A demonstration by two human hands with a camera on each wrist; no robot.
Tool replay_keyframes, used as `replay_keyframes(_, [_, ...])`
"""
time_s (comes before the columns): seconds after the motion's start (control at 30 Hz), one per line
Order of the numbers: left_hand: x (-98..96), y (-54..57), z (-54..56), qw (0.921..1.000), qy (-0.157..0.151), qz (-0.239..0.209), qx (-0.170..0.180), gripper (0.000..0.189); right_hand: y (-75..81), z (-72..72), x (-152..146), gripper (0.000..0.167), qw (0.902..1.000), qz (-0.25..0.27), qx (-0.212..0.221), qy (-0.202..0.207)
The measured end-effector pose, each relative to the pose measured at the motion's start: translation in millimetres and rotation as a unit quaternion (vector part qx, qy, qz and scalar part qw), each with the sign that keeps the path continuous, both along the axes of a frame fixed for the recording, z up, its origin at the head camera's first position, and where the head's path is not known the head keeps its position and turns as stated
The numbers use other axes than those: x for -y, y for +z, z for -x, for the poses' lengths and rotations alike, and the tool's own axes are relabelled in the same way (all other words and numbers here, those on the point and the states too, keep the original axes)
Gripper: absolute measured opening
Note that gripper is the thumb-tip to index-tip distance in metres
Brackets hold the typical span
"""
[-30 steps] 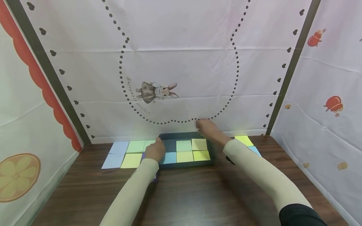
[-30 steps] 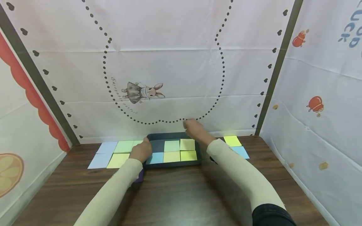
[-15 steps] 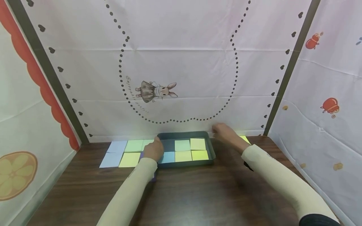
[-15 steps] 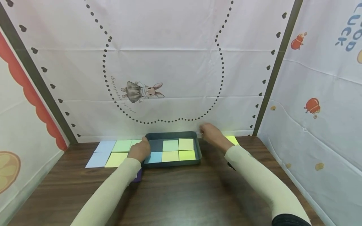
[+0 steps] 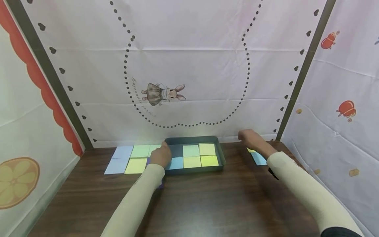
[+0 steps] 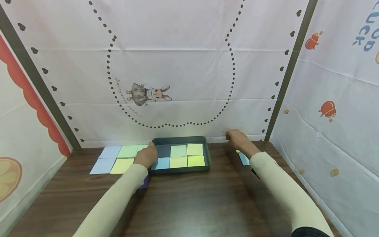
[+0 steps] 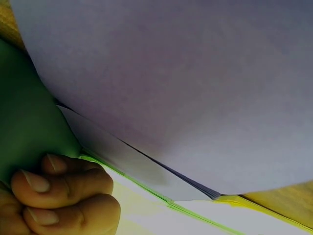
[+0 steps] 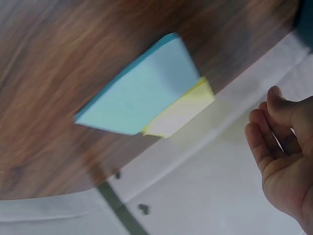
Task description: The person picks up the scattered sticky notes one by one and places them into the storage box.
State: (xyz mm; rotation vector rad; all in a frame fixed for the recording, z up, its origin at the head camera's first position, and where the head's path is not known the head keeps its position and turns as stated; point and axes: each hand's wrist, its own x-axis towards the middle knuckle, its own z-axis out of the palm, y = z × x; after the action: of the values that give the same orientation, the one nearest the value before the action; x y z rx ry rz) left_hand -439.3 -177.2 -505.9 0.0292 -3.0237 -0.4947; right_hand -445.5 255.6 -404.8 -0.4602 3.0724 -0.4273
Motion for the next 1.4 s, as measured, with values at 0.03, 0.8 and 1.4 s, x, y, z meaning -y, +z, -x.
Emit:
replay_keyframes(0.03, [-0.3,0.6,0.1,1.0,0.001,0.005,-0.003,0.041,-0.1,0.2,-6,0.024,1.0,-0.003,0.004,0.001])
replay_keyframes(0.8, [-16.6,67.2,-53.7,0.9991,0.024,-0.016,0.03,0.047,-17.6,-34.3,-79,0.028,0.9989,-0.04,0.021,0.011])
replay_keyframes(1.4, [-0.7,10.0,-9.4,0.9996,0.012,-0.019,0.017,0.045,-32.3,-53.3,-94,0.035,0.9987,-0.004,0.05,0.002])
